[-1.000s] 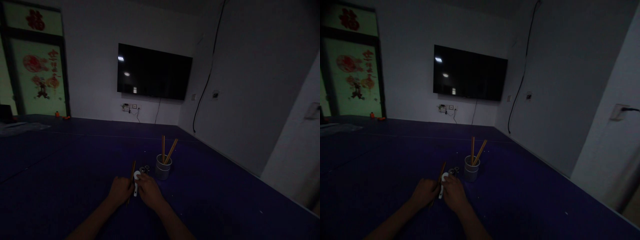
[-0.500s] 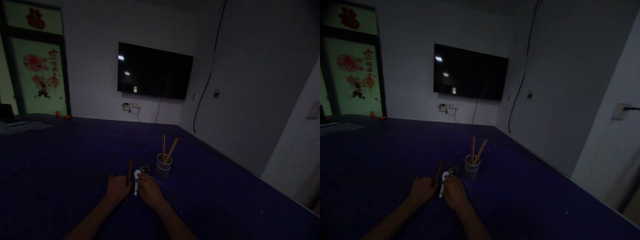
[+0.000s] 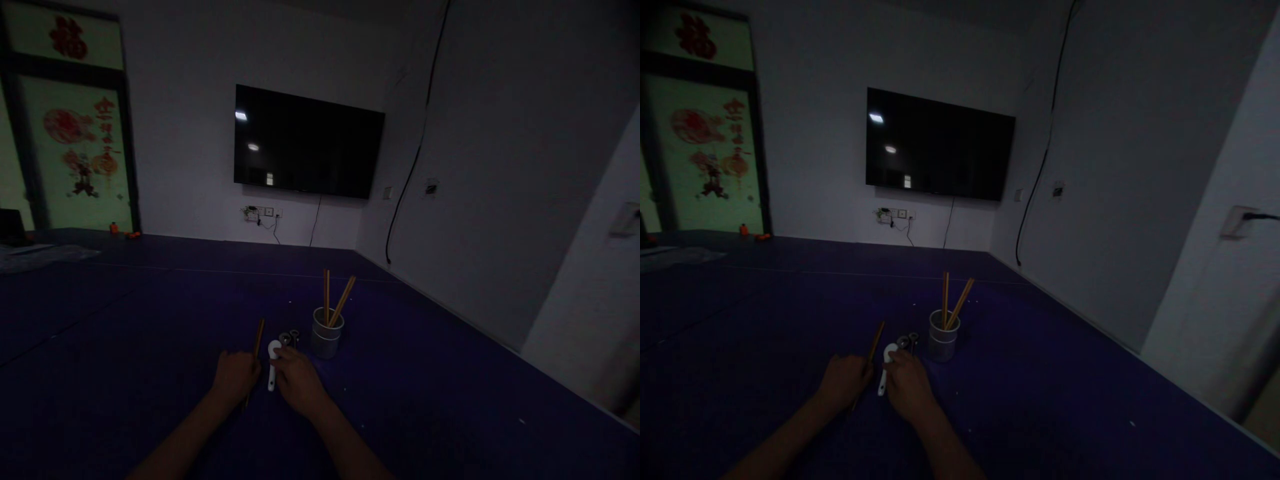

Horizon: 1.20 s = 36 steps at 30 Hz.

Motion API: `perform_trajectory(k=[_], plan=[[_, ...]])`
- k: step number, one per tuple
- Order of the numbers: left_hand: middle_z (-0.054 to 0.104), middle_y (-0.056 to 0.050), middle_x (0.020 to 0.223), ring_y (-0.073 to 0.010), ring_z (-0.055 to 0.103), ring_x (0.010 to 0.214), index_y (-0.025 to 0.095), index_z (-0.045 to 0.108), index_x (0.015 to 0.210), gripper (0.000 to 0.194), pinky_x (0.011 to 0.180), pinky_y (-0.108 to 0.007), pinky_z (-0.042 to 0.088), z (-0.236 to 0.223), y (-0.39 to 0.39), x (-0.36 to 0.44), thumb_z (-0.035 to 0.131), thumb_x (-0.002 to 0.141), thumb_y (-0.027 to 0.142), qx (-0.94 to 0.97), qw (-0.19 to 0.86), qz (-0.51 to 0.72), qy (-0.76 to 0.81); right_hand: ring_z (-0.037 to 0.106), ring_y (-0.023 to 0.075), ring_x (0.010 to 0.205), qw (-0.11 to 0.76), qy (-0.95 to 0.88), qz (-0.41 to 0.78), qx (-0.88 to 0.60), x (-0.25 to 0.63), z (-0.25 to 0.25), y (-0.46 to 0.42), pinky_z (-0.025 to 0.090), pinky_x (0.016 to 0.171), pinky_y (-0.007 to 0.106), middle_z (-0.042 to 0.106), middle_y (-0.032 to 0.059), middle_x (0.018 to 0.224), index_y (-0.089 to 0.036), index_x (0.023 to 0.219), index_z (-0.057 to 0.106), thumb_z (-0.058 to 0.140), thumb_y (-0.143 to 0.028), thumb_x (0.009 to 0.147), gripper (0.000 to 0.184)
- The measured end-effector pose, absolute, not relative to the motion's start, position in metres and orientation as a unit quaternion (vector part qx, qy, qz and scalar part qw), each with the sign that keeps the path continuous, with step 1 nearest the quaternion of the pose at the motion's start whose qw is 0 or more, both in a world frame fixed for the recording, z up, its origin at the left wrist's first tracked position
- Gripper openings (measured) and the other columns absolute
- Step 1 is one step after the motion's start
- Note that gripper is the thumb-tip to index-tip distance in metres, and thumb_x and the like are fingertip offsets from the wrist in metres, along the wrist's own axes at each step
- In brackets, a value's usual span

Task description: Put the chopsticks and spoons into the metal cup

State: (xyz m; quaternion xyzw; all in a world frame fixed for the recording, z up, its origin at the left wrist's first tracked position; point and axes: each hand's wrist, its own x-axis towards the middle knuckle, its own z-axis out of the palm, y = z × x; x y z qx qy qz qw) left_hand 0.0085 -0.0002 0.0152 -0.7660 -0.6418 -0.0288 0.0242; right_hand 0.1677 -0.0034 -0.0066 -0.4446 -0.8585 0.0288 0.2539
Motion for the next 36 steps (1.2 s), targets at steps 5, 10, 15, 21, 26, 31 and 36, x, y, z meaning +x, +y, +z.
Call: perform_trajectory(k=[5,10,15,21,26,31,36], plan=[[0.070,-0.016,0.093,-0.0268,0.065,0.090,0.013,0.068,0.090,0.041,0.085,-0.042,0.040,0.015,0.003,0.007,0.031,0.087,0.029,-0.762,0.019,-0.027,-0.647,0.051,0.0189,0.116,0.258,-0.859,0.024,-0.442,0.168,-0.008,-0.003,0.040,0.098,0.033,0.059,0.0055,0.124,-0.023,0.102,0.068,0.045,-0.009,0.081,0.034],[0.070,-0.015,0.094,-0.0262,0.065,0.092,0.014,0.068,0.090,0.039,0.084,-0.040,0.042,0.016,0.005,0.005,0.032,0.087,0.030,-0.758,0.012,-0.021,-0.652,0.051,0.0192,0.116,0.252,-0.859,0.027,-0.446,0.167,-0.009,-0.002,0.039,0.098,0.034,0.059,0.0052,0.124,-0.022,0.103,0.068,0.044,-0.009,0.081,0.035],[0.070,-0.014,0.094,-0.0248,0.065,0.092,0.015,0.067,0.091,0.037,0.083,-0.037,0.043,0.017,0.007,0.002,0.035,0.085,0.031,-0.757,-0.003,-0.019,-0.654,0.051,0.0191,0.116,0.256,-0.858,0.019,-0.446,0.167,-0.009,-0.002,0.039,0.098,0.033,0.060,0.0056,0.122,-0.022,0.103,0.067,0.045,-0.009,0.082,0.034],[0.070,-0.013,0.093,-0.0244,0.065,0.091,0.016,0.067,0.092,0.037,0.078,-0.034,0.045,0.015,0.010,0.000,0.034,0.085,0.034,-0.757,-0.011,-0.013,-0.653,0.052,0.0182,0.114,0.252,-0.864,0.008,-0.435,0.168,-0.011,-0.001,0.040,0.096,0.031,0.059,0.0057,0.123,-0.022,0.099,0.068,0.045,-0.009,0.082,0.031],[0.070,-0.013,0.093,-0.0240,0.066,0.090,0.016,0.066,0.092,0.036,0.078,-0.033,0.045,0.012,0.013,-0.001,0.036,0.084,0.033,-0.754,-0.011,-0.017,-0.657,0.050,0.0186,0.117,0.253,-0.861,0.021,-0.442,0.168,-0.013,0.001,0.039,0.098,0.033,0.058,0.0048,0.124,-0.022,0.104,0.067,0.044,-0.009,0.082,0.034],[0.070,-0.013,0.093,-0.0238,0.066,0.090,0.016,0.067,0.090,0.036,0.078,-0.033,0.046,0.012,0.011,-0.001,0.036,0.084,0.034,-0.757,-0.011,-0.022,-0.653,0.049,0.0188,0.118,0.249,-0.864,0.030,-0.437,0.168,-0.012,0.001,0.038,0.099,0.033,0.057,0.0055,0.126,-0.021,0.105,0.066,0.043,-0.009,0.082,0.035],[0.070,-0.014,0.091,-0.0254,0.066,0.089,0.015,0.067,0.091,0.038,0.079,-0.035,0.047,0.014,0.007,0.002,0.034,0.084,0.034,-0.753,-0.004,-0.033,-0.657,0.049,0.0182,0.119,0.261,-0.858,0.034,-0.441,0.168,-0.011,-0.001,0.037,0.100,0.032,0.057,0.0052,0.126,-0.022,0.104,0.067,0.042,-0.009,0.083,0.035]])
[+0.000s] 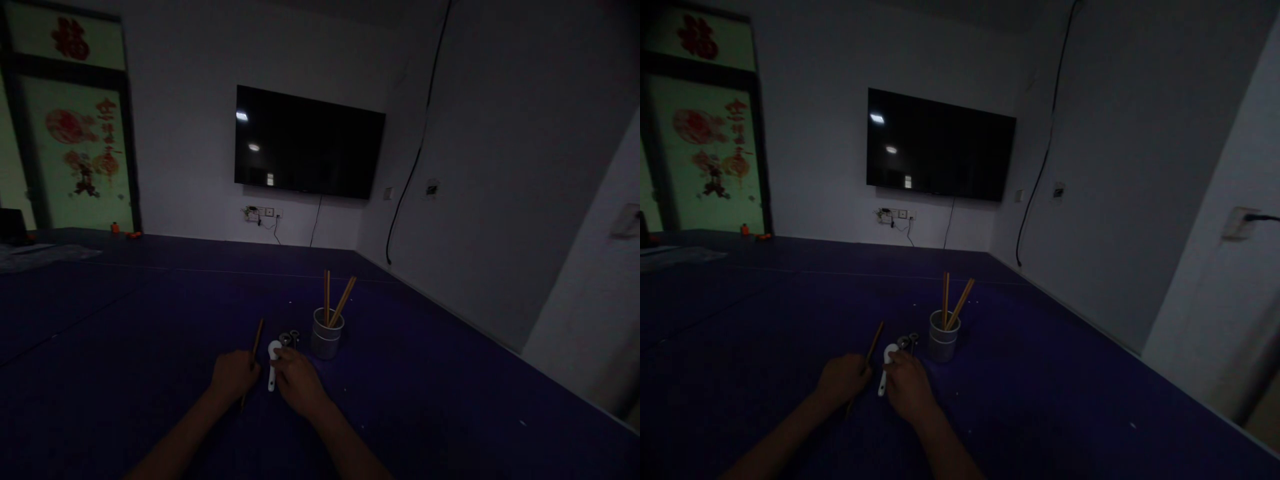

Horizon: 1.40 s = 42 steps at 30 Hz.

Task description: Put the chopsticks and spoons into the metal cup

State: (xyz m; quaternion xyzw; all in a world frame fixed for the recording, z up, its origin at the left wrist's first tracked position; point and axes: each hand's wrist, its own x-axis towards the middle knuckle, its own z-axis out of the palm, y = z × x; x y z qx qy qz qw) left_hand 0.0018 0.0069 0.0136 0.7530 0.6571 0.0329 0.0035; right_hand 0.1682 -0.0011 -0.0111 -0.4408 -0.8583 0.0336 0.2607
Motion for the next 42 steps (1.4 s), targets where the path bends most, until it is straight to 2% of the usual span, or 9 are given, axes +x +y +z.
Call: perform_trajectory(k=[9,16,19,22,27,30,33,42], plan=[[0.069,-0.015,0.096,-0.0258,0.065,0.090,0.013,0.066,0.094,0.035,0.079,-0.036,0.046,0.014,0.005,0.005,0.036,0.085,0.028,0.748,-0.006,0.018,0.663,0.050,0.0183,0.118,0.262,-0.855,0.030,-0.447,0.168,-0.010,-0.003,0.038,0.099,0.032,0.057,0.0054,0.126,-0.022,0.104,0.067,0.043,-0.009,0.082,0.035],[0.069,-0.012,0.083,-0.0237,0.066,0.080,0.013,0.065,0.088,0.033,0.073,-0.034,0.045,0.013,0.006,0.004,0.034,0.087,0.026,0.742,-0.056,0.082,0.663,0.050,0.0193,0.117,0.263,-0.856,0.026,-0.444,0.167,-0.010,-0.002,0.038,0.099,0.032,0.059,0.0061,0.123,-0.021,0.104,0.067,0.043,-0.010,0.083,0.034],[0.068,-0.009,0.076,-0.0218,0.064,0.075,0.014,0.062,0.084,0.030,0.072,-0.034,0.043,0.014,0.006,0.004,0.034,0.088,0.023,0.758,-0.118,0.161,0.621,0.053,0.0192,0.114,0.303,-0.847,0.026,-0.436,0.166,-0.008,-0.004,0.039,0.097,0.033,0.060,0.0066,0.121,-0.021,0.113,0.063,0.042,-0.013,0.085,0.036],[0.065,-0.007,0.071,-0.0196,0.060,0.071,0.016,0.059,0.076,0.025,0.070,-0.034,0.041,0.010,0.005,0.005,0.036,0.086,0.020,0.796,-0.199,0.250,0.515,0.056,0.0212,0.108,0.366,-0.817,0.039,-0.443,0.165,-0.001,-0.008,0.041,0.094,0.035,0.063,0.0086,0.116,-0.020,0.121,0.057,0.042,-0.026,0.090,0.035],[0.056,-0.003,0.063,-0.0160,0.051,0.062,0.018,0.053,0.071,0.020,0.065,-0.031,0.038,0.001,0.002,0.011,0.038,0.083,0.015,0.839,-0.277,0.343,0.318,0.061,0.0211,0.094,0.502,-0.729,0.121,-0.450,0.165,0.006,-0.013,0.045,0.082,0.032,0.067,0.0090,0.102,-0.019,0.111,0.062,0.042,-0.041,0.091,0.036],[0.054,-0.002,0.063,-0.0152,0.048,0.060,0.018,0.052,0.072,0.020,0.063,-0.031,0.037,0.000,0.001,0.014,0.036,0.084,0.013,0.841,-0.293,0.358,0.280,0.061,0.0177,0.079,0.559,-0.688,0.173,-0.429,0.161,0.007,-0.015,0.045,0.072,0.028,0.068,0.0059,0.086,-0.019,0.093,0.065,0.042,-0.045,0.090,0.035],[0.054,-0.002,0.064,-0.0153,0.047,0.061,0.018,0.052,0.074,0.020,0.064,-0.031,0.037,0.002,0.000,0.015,0.036,0.085,0.014,0.840,-0.296,0.359,0.280,0.055,0.0138,0.062,0.587,-0.656,0.219,-0.420,0.157,0.007,-0.015,0.042,0.058,0.024,0.060,0.0011,0.067,-0.018,0.079,0.062,0.040,-0.049,0.089,0.040],[0.057,-0.004,0.072,-0.0162,0.049,0.065,0.017,0.053,0.081,0.025,0.064,-0.031,0.036,0.002,-0.003,0.014,0.033,0.092,0.025,0.853,-0.251,0.340,0.307,0.047,0.0127,0.056,0.636,-0.577,0.309,-0.409,0.157,0.008,-0.011,0.037,0.054,0.024,0.049,-0.0026,0.060,-0.019,0.077,0.057,0.036,-0.061,0.086,0.048]])
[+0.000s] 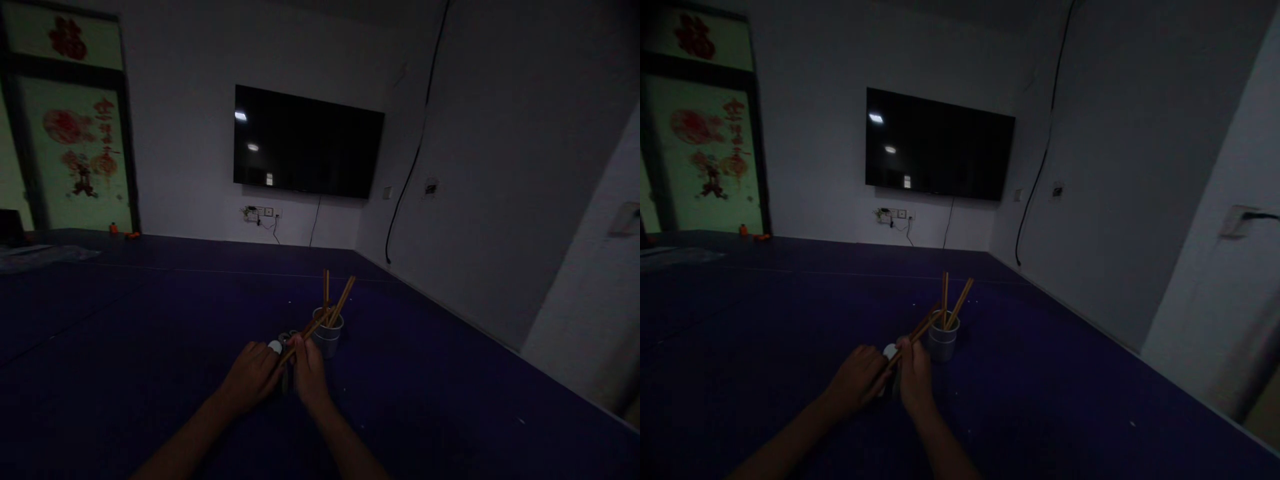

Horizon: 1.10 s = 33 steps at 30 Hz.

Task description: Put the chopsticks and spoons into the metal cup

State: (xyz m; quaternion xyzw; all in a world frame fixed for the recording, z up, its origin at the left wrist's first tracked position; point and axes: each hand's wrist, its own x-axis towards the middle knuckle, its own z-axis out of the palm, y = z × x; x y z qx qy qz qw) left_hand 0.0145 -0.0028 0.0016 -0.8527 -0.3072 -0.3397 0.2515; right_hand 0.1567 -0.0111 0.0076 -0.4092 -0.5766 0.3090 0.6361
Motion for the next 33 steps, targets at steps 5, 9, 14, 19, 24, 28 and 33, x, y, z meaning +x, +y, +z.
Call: perform_trajectory(k=[5,9,14,19,24,28,33], plan=[[0.057,-0.004,0.076,-0.0169,0.050,0.068,0.018,0.052,0.081,0.024,0.065,-0.031,0.036,-0.003,0.000,0.012,0.033,0.092,0.028,-0.856,0.239,-0.322,-0.327,0.045,0.0125,0.054,0.634,-0.584,0.313,-0.399,0.155,0.008,-0.012,0.036,0.053,0.024,0.046,-0.0036,0.058,-0.020,0.076,0.056,0.035,-0.062,0.087,0.049],[0.057,-0.003,0.073,-0.0173,0.051,0.069,0.018,0.050,0.079,0.022,0.065,-0.031,0.036,-0.004,0.002,0.011,0.035,0.092,0.027,-0.860,0.229,-0.301,-0.342,0.047,0.0124,0.054,0.623,-0.596,0.312,-0.399,0.154,0.008,-0.013,0.036,0.053,0.024,0.046,-0.0036,0.057,-0.019,0.077,0.057,0.033,-0.062,0.088,0.050],[0.058,-0.003,0.073,-0.0166,0.052,0.069,0.018,0.051,0.080,0.023,0.064,-0.030,0.036,-0.003,0.002,0.013,0.033,0.093,0.025,-0.863,0.230,-0.284,-0.349,0.048,0.0122,0.053,0.621,-0.598,0.291,-0.415,0.156,0.008,-0.011,0.036,0.052,0.023,0.048,-0.0033,0.056,-0.018,0.077,0.060,0.037,-0.060,0.087,0.049],[0.058,-0.003,0.071,-0.0169,0.052,0.068,0.018,0.052,0.081,0.029,0.064,-0.030,0.036,-0.003,0.002,0.013,0.028,0.094,0.026,-0.866,0.228,-0.289,-0.339,0.047,0.0117,0.055,0.622,-0.601,0.277,-0.417,0.157,0.009,-0.013,0.036,0.052,0.023,0.048,-0.0039,0.057,-0.018,0.075,0.058,0.041,-0.057,0.086,0.045],[0.059,-0.004,0.074,-0.0167,0.051,0.068,0.019,0.052,0.080,0.030,0.066,-0.031,0.036,0.000,-0.001,0.011,0.028,0.094,0.031,-0.866,0.203,-0.294,-0.350,0.046,0.0122,0.054,0.647,-0.580,0.257,-0.422,0.167,0.020,-0.013,0.037,0.052,0.023,0.049,-0.0034,0.057,-0.018,0.075,0.059,0.041,-0.058,0.085,0.044],[0.060,-0.004,0.079,-0.0161,0.051,0.069,0.018,0.053,0.087,0.030,0.068,-0.031,0.036,0.000,-0.001,0.009,0.028,0.095,0.032,-0.857,0.181,-0.305,-0.374,0.043,0.0118,0.048,0.719,-0.488,0.228,-0.439,0.198,0.039,-0.005,0.033,0.045,0.023,0.046,-0.0047,0.053,-0.018,0.077,0.058,0.045,-0.061,0.081,0.046],[0.061,-0.004,0.082,-0.0158,0.052,0.072,0.019,0.054,0.092,0.029,0.069,-0.030,0.037,-0.003,0.000,0.009,0.029,0.095,0.032,-0.851,0.180,-0.311,-0.383,0.044,0.0119,0.048,0.801,-0.391,0.152,-0.426,0.241,0.056,0.007,0.035,0.048,0.024,0.048,-0.0047,0.054,-0.017,0.082,0.056,0.044,-0.063,0.080,0.047]])
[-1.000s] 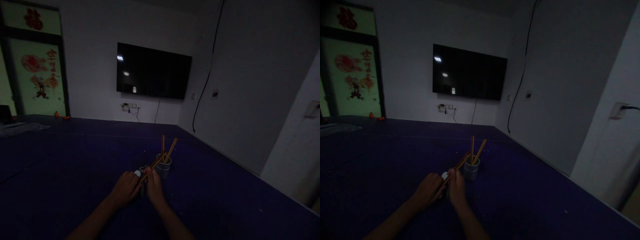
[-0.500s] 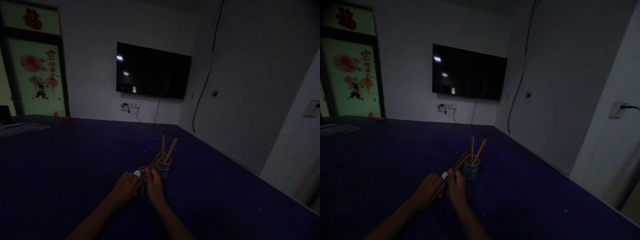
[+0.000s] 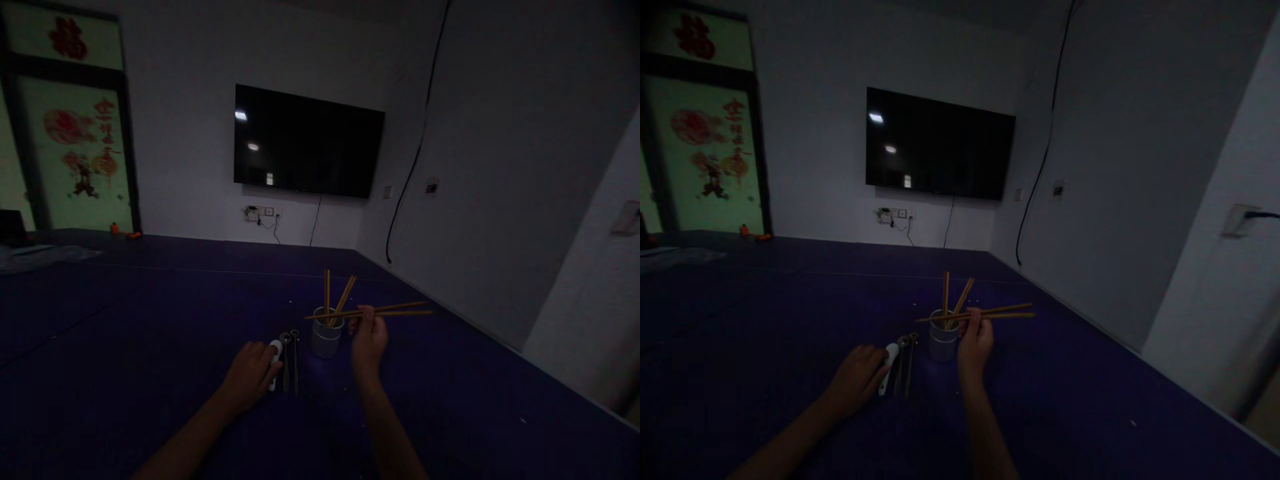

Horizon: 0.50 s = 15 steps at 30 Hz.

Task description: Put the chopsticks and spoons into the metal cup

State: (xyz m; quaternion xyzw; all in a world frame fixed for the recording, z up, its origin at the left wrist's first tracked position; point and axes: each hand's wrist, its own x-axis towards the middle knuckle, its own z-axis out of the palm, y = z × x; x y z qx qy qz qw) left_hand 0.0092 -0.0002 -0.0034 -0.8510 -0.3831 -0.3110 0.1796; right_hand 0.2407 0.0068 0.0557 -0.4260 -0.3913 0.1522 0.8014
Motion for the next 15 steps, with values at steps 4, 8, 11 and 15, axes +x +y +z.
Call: perform_trajectory(k=[4,8,11,15], plan=[[0.062,-0.004,0.082,-0.0167,0.054,0.074,0.019,0.055,0.094,0.030,0.071,-0.031,0.038,-0.003,-0.001,0.010,0.028,0.095,0.033,-0.851,0.176,-0.314,-0.383,0.051,0.0153,0.056,0.773,-0.396,0.039,-0.494,0.259,0.056,0.011,0.039,0.056,0.027,0.054,0.0003,0.061,-0.014,0.089,0.058,0.039,-0.062,0.083,0.052],[0.062,-0.004,0.081,-0.0168,0.054,0.074,0.019,0.055,0.094,0.032,0.072,-0.031,0.040,-0.003,-0.002,0.010,0.027,0.095,0.032,-0.846,0.177,-0.315,-0.392,0.056,0.0202,0.063,0.678,-0.467,-0.033,-0.567,0.265,0.052,0.015,0.039,0.059,0.030,0.060,0.0070,0.065,-0.014,0.084,0.060,0.032,-0.060,0.086,0.054],[0.062,-0.004,0.081,-0.0167,0.055,0.074,0.019,0.055,0.095,0.031,0.072,-0.031,0.040,-0.004,-0.002,0.010,0.028,0.095,0.032,-0.847,0.175,-0.311,-0.395,0.058,0.0219,0.067,0.629,-0.520,-0.031,-0.577,0.265,0.047,0.021,0.038,0.060,0.030,0.064,0.0104,0.072,-0.015,0.085,0.060,0.028,-0.058,0.088,0.053],[0.062,-0.004,0.080,-0.0167,0.055,0.073,0.019,0.056,0.094,0.031,0.070,-0.031,0.040,-0.004,-0.001,0.009,0.028,0.094,0.033,-0.846,0.168,-0.311,-0.398,0.060,0.0215,0.069,0.584,-0.558,-0.005,-0.590,0.263,0.039,0.029,0.037,0.060,0.029,0.066,0.0111,0.075,-0.017,0.084,0.060,0.026,-0.056,0.089,0.052]])
